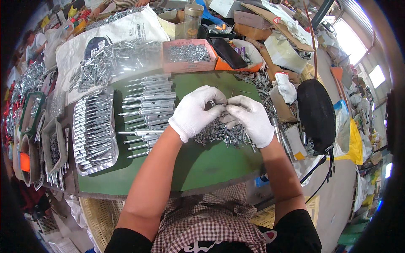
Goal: The person assembles metal hardware by inserting metal rods into cylindrical sleeves by hand, and then fits small screws and fasteners together on the workbench.
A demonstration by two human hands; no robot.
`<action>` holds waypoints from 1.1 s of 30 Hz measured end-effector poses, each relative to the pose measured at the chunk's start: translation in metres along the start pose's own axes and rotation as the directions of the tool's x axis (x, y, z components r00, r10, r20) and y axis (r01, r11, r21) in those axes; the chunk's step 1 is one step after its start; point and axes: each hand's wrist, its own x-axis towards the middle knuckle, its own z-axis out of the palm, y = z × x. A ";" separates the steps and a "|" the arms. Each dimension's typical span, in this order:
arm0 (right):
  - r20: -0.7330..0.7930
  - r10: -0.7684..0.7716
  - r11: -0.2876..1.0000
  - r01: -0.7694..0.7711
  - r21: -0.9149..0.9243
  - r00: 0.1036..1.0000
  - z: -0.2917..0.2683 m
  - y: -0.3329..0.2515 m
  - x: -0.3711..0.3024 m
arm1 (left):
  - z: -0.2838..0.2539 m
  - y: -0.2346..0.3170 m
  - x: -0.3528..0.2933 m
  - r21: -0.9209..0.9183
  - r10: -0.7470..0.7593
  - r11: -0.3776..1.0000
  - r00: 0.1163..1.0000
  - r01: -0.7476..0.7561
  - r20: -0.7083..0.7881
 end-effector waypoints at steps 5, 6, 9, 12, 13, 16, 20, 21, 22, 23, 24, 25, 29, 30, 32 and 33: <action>-0.044 -0.190 0.950 0.172 -0.259 0.981 -0.002 0.007 0.001 | 0.002 -0.003 0.001 -0.011 0.001 1.000 1.000 -0.001 -0.016; -0.041 -0.343 0.817 0.276 -0.507 0.938 0.002 0.005 -0.001 | 0.002 -0.005 0.000 -0.027 -0.027 0.999 1.000 0.027 0.001; -0.003 -0.463 0.585 0.303 -0.752 0.886 0.006 0.006 -0.003 | 0.000 -0.012 -0.001 0.034 -0.079 0.996 0.997 0.078 0.017; 0.083 -0.372 0.458 0.261 -0.850 0.924 -0.004 0.014 -0.005 | -0.005 -0.014 0.000 0.121 -0.125 0.985 0.992 0.123 0.006; 0.166 -0.288 0.351 0.265 -0.898 0.943 -0.010 0.019 -0.006 | -0.006 -0.014 0.001 0.134 -0.145 0.980 0.989 0.145 -0.004; 0.206 -0.324 0.323 0.313 -0.893 0.923 -0.015 0.028 -0.006 | -0.005 -0.014 0.000 0.095 -0.119 0.989 0.992 0.114 0.045; 0.029 -0.260 0.724 0.215 -0.656 0.965 -0.004 0.006 -0.007 | -0.002 -0.019 -0.003 -0.104 0.052 0.994 0.995 -0.043 0.087; 0.021 -0.212 0.796 0.185 -0.576 0.977 -0.004 0.003 -0.006 | -0.002 -0.015 -0.002 -0.106 0.055 0.993 0.994 -0.046 0.090; 0.016 -0.213 0.796 0.183 -0.577 0.977 -0.003 0.001 -0.005 | -0.004 -0.010 -0.002 -0.110 0.015 0.994 0.995 -0.004 0.095; 0.004 -0.246 0.799 0.205 -0.566 0.969 -0.002 0.000 -0.004 | -0.005 -0.005 -0.001 -0.112 -0.026 0.993 0.995 0.037 0.099; 0.000 -0.276 0.803 0.231 -0.550 0.961 0.000 0.000 -0.002 | -0.007 -0.004 -0.002 -0.109 -0.030 0.993 0.995 0.041 0.096; 0.006 -0.276 0.804 0.234 -0.547 0.961 0.002 0.001 -0.001 | -0.010 -0.004 -0.002 -0.077 -0.087 0.993 0.992 0.094 0.096; -0.041 -0.401 0.718 0.286 -0.635 0.915 0.002 0.004 -0.004 | -0.017 -0.003 0.001 0.161 -0.225 0.965 0.968 0.205 0.115; 0.025 -0.371 0.593 0.257 -0.763 0.928 0.001 0.008 -0.002 | -0.020 -0.006 0.000 0.165 -0.228 0.964 0.967 0.208 0.113; 0.120 -0.298 0.410 0.241 -0.880 0.947 -0.003 0.014 -0.003 | -0.024 -0.013 -0.003 0.532 -0.186 0.842 0.973 0.086 0.137; 0.120 -0.299 0.408 0.240 -0.881 0.947 -0.005 0.019 -0.005 | -0.023 -0.012 -0.005 0.531 -0.184 0.843 0.973 0.085 0.136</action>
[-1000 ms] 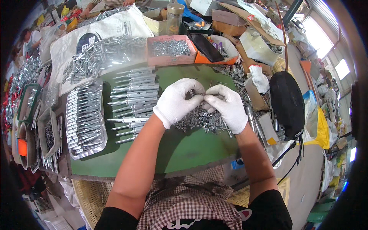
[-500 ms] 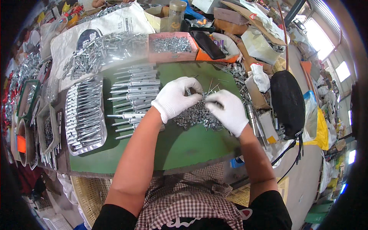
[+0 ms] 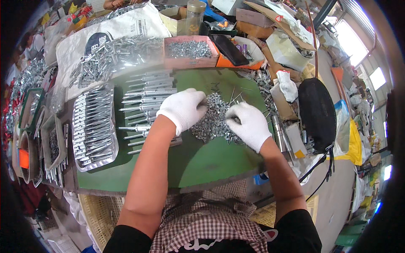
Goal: The person assembles metal hardware by inserting metal rods into cylindrical sleeves by hand, and then fits small screws and fasteners together on the workbench.
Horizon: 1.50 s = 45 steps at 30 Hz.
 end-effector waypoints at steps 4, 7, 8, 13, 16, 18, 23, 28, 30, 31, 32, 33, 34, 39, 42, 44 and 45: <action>0.078 -0.022 0.995 0.029 -0.097 0.997 0.006 0.007 -0.002 | -0.002 0.008 -0.006 0.168 -0.091 0.984 0.974 0.057 0.205; -0.031 -0.002 0.999 0.000 -0.043 1.000 -0.001 0.007 0.019 | 0.000 0.006 -0.007 0.249 -0.172 0.964 0.931 0.092 0.322; -0.061 -0.028 0.998 0.024 -0.060 0.998 0.002 0.013 0.027 | 0.002 0.002 -0.008 0.201 -0.128 0.977 0.952 0.072 0.280; -0.043 -0.070 0.993 0.065 -0.099 0.997 0.025 0.046 0.077 | 0.000 0.005 -0.001 0.097 -0.135 0.987 0.986 0.125 0.101; -0.016 0.025 0.983 -0.027 -0.181 1.000 0.035 0.036 0.097 | 0.006 -0.003 0.001 0.034 -0.132 0.990 0.988 0.134 -0.077; 0.026 0.054 0.970 -0.046 -0.237 0.998 0.038 0.031 0.110 | 0.006 -0.002 0.002 -0.010 -0.156 0.988 0.965 0.157 -0.211; 0.095 0.084 0.945 -0.049 -0.323 0.992 0.033 0.019 0.115 | 0.006 -0.003 0.004 -0.046 -0.157 0.988 0.936 0.150 -0.315; 0.062 0.064 0.967 -0.077 0.242 0.996 0.008 0.005 0.070 | 0.005 0.004 0.006 -0.190 0.033 0.977 0.944 -0.100 -0.328; 0.007 0.072 0.793 -0.061 0.606 0.997 0.003 0.006 0.045 | 0.001 0.017 0.003 -0.238 0.071 0.960 0.947 -0.150 -0.312; 0.101 0.142 0.628 -0.168 0.760 0.985 -0.007 -0.005 0.033 | -0.001 0.023 0.002 -0.237 0.112 0.953 0.948 -0.187 -0.297; 0.102 0.143 0.624 -0.170 0.762 0.984 -0.009 -0.007 0.022 | -0.002 0.029 0.000 -0.237 0.153 0.946 0.947 -0.223 -0.282; 0.104 0.179 0.538 -0.186 0.822 0.978 -0.011 -0.009 0.012 | -0.003 0.035 -0.001 -0.256 0.167 0.936 0.947 -0.240 -0.274; 0.110 0.212 0.446 -0.196 0.874 0.971 -0.013 -0.012 0.003 | -0.004 0.041 -0.004 -0.249 0.173 0.937 0.946 -0.243 -0.273; 0.021 0.233 0.553 -0.151 0.820 0.972 -0.006 -0.022 -0.057 | 0.009 0.072 -0.041 -0.309 0.086 0.946 0.995 -0.097 -0.050; -0.190 0.003 0.941 0.061 0.332 0.982 0.019 -0.035 -0.078 | 0.033 0.073 -0.084 -0.214 -0.074 0.975 0.996 0.064 -0.041; -0.195 -0.080 0.990 0.100 0.097 0.978 0.037 -0.035 -0.085 | 0.052 0.070 -0.105 -0.120 -0.124 0.986 0.989 0.113 -0.082; -0.177 -0.070 0.996 0.078 0.041 0.982 0.040 -0.037 -0.086 | 0.055 0.071 -0.112 -0.063 -0.167 0.985 0.982 0.162 -0.088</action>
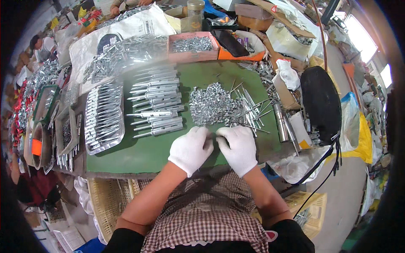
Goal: The person assembles metal hardware by inserting metal rods into cylindrical sleeves by hand, and then fits small screws and fasteners together on the workbench.
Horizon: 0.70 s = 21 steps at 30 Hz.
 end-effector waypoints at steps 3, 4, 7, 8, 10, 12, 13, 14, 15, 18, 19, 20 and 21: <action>-0.143 0.004 0.996 -0.017 -0.084 0.990 0.004 0.001 0.002 | 0.001 -0.002 -0.006 0.098 -0.053 0.994 0.998 0.056 -0.026; -0.183 0.023 0.998 -0.033 -0.055 0.983 0.003 0.001 0.000 | -0.001 -0.002 -0.007 0.004 -0.042 0.999 0.997 0.042 -0.065; -0.022 0.041 0.969 -0.035 0.244 0.999 -0.005 -0.004 -0.005 | -0.004 -0.004 -0.010 -0.123 -0.011 0.992 0.994 -0.002 -0.107; 0.045 0.071 0.942 -0.081 0.325 0.996 -0.006 -0.006 -0.006 | -0.004 -0.004 -0.011 -0.148 0.057 0.986 0.989 -0.077 -0.140; 0.078 0.131 0.925 -0.150 0.350 0.988 -0.010 -0.011 -0.011 | -0.004 -0.004 -0.015 -0.173 0.124 0.973 0.977 -0.154 -0.174; 0.114 0.187 0.903 -0.216 0.372 0.976 -0.011 -0.014 -0.014 | -0.004 -0.004 -0.018 -0.163 0.100 0.980 0.989 -0.118 -0.113; 0.116 0.199 0.900 -0.228 0.371 0.973 -0.011 -0.016 -0.015 | -0.004 -0.004 -0.019 -0.163 0.100 0.980 0.988 -0.118 -0.114; 0.118 0.209 0.898 -0.238 0.371 0.971 -0.010 -0.017 -0.015 | -0.004 -0.005 -0.019 -0.134 0.096 0.985 0.990 -0.110 -0.108; 0.119 0.208 0.898 -0.238 0.370 0.971 -0.010 -0.016 -0.013 | -0.004 -0.006 -0.020 -0.106 0.091 0.989 0.991 -0.102 -0.102; -0.084 0.041 0.994 -0.032 0.107 0.996 -0.004 -0.006 0.006 | -0.002 -0.006 -0.014 0.120 0.030 0.993 0.994 -0.017 -0.106; -0.093 0.006 1.000 -0.005 0.013 0.996 -0.001 -0.003 0.018 | 0.001 -0.007 -0.010 0.121 0.030 0.992 0.993 -0.016 -0.110; -0.083 -0.022 1.000 0.020 -0.024 0.996 0.000 -0.001 0.032 | 0.004 -0.008 -0.006 0.176 0.010 0.984 0.992 0.013 -0.129; -0.073 -0.045 0.997 0.040 -0.063 0.996 0.002 0.002 0.043 | 0.008 -0.009 -0.002 0.228 -0.007 0.973 0.989 0.040 -0.146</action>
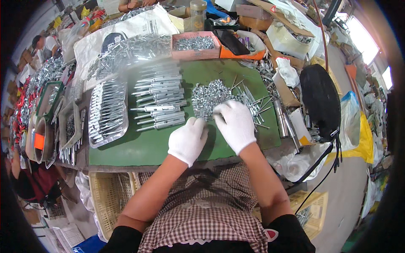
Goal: The person assembles metal hardware by inserting metal rods into cylindrical sleeves by hand, and then fits small screws and fasteners together on the workbench.
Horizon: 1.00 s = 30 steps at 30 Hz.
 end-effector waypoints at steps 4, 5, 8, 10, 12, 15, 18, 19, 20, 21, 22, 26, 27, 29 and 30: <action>0.112 -0.048 0.979 0.069 -0.193 0.993 0.006 0.012 0.026 | -0.004 0.004 0.006 0.009 -0.045 0.999 0.998 0.044 0.051; 0.120 -0.041 0.985 0.060 -0.160 0.992 0.004 0.015 0.028 | -0.005 0.003 0.004 -0.051 -0.044 0.998 0.998 0.046 0.046; 0.076 0.032 0.981 -0.017 -0.192 0.997 -0.008 0.029 0.045 | -0.003 -0.010 -0.005 -0.165 -0.017 0.986 0.995 0.001 -0.093; 0.041 0.065 0.986 -0.058 -0.158 0.997 -0.012 0.050 0.060 | -0.006 -0.010 -0.004 -0.210 -0.025 0.978 0.996 0.005 -0.089; 0.055 0.064 0.985 -0.054 -0.167 0.996 -0.001 0.076 0.075 | -0.004 -0.013 -0.001 -0.232 0.042 0.972 0.999 -0.045 -0.015; 0.129 0.042 0.985 -0.019 -0.173 0.991 0.017 0.096 0.099 | -0.005 -0.012 0.003 -0.257 0.052 0.965 0.999 -0.051 -0.005; 0.245 -0.001 0.982 0.047 -0.183 0.970 0.024 0.100 0.114 | -0.006 -0.014 0.003 -0.292 0.054 0.954 0.998 -0.064 -0.042; 0.280 0.000 0.974 0.064 -0.219 0.960 0.024 0.100 0.116 | -0.006 -0.014 0.003 -0.292 0.051 0.955 0.998 -0.061 -0.040; 0.314 0.005 0.964 0.079 -0.254 0.950 0.025 0.101 0.117 | -0.006 -0.013 0.003 -0.301 0.046 0.952 0.998 -0.053 -0.033; 0.343 0.018 0.955 0.086 -0.284 0.939 0.023 0.097 0.119 | -0.007 -0.013 0.003 -0.310 0.039 0.950 0.999 -0.045 -0.028; 0.343 0.017 0.956 0.085 -0.282 0.939 0.021 0.094 0.119 | -0.006 -0.014 0.003 -0.309 0.038 0.950 0.999 -0.044 -0.026; 0.257 0.097 0.995 -0.085 -0.057 0.962 0.001 0.077 0.093 | -0.008 -0.013 0.001 -0.351 0.032 0.935 0.997 -0.053 -0.065; 0.254 0.077 0.992 -0.100 0.080 0.964 -0.010 0.061 0.079 | -0.012 -0.011 -0.001 -0.363 0.014 0.931 0.996 -0.047 -0.094; 0.282 0.022 0.964 -0.095 0.249 0.959 -0.020 0.032 0.045 | -0.021 -0.004 -0.004 -0.336 -0.012 0.940 0.978 -0.059 -0.206; 0.334 -0.018 0.941 -0.098 0.325 0.942 -0.024 0.021 0.029 | -0.023 -0.001 -0.006 -0.307 -0.025 0.949 0.950 -0.075 -0.312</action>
